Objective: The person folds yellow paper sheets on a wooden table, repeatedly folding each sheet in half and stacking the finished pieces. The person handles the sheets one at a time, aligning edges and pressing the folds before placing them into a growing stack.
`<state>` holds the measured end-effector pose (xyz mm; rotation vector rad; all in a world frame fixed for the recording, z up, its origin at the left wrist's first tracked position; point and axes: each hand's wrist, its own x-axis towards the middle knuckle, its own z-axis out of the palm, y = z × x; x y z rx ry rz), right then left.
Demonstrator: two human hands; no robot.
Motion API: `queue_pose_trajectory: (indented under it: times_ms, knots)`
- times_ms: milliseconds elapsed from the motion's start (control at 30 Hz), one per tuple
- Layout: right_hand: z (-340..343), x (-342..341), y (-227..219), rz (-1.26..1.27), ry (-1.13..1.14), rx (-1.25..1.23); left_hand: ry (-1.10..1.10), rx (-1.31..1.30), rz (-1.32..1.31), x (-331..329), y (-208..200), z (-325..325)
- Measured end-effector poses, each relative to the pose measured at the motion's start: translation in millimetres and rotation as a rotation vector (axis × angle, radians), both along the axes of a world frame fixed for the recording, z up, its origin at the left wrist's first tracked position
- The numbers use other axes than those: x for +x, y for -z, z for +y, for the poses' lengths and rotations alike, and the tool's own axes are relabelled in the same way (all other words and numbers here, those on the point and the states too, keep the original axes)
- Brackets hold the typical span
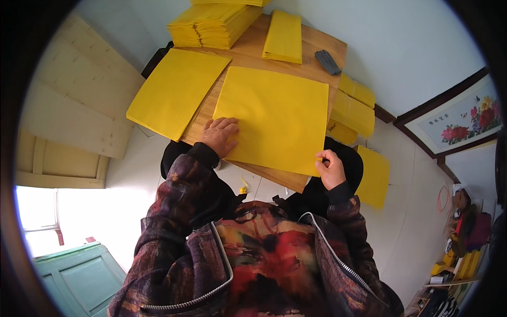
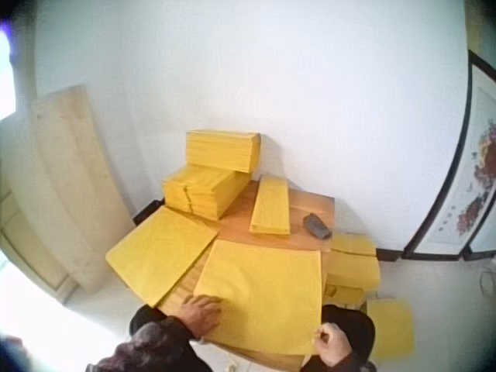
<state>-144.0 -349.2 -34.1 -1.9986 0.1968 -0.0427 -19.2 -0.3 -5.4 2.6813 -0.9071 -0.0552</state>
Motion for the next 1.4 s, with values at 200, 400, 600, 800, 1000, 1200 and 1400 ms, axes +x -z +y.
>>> queue_pose_trajectory:
  times_ms: [200, 400, 600, 800, 1000, 1200, 1400]
  knots:
    - [3.7, -10.1, -42.1, -0.196, -0.057, -0.432, 0.056, 0.037, 0.04, -43.9, -13.4, 6.8]
    - [33.5, -5.2, -57.0, -0.063, -0.431, -0.749, 0.03, 0.072, -0.043, -41.2, -5.4, 14.0]
    - [45.9, -9.2, -63.2, -0.016, -0.427, -0.871, -0.009, 0.054, -0.083, -38.8, -0.9, 28.8]
    - [40.2, -17.1, -58.4, -0.007, -0.458, -0.817, 0.01, -0.002, -0.074, -38.2, 2.2, 38.0]
    - [19.0, -13.9, -44.1, -0.128, -0.397, -0.659, 0.013, -0.087, -0.13, -45.7, 9.4, 38.2]
    - [16.4, -0.9, -38.0, -0.132, -0.276, -0.565, 0.001, -0.068, -0.118, -46.7, 7.7, 36.4]
    - [6.0, 7.4, -62.6, 0.117, -0.331, -0.852, -0.016, -0.054, -0.121, -46.8, 4.7, 33.8]
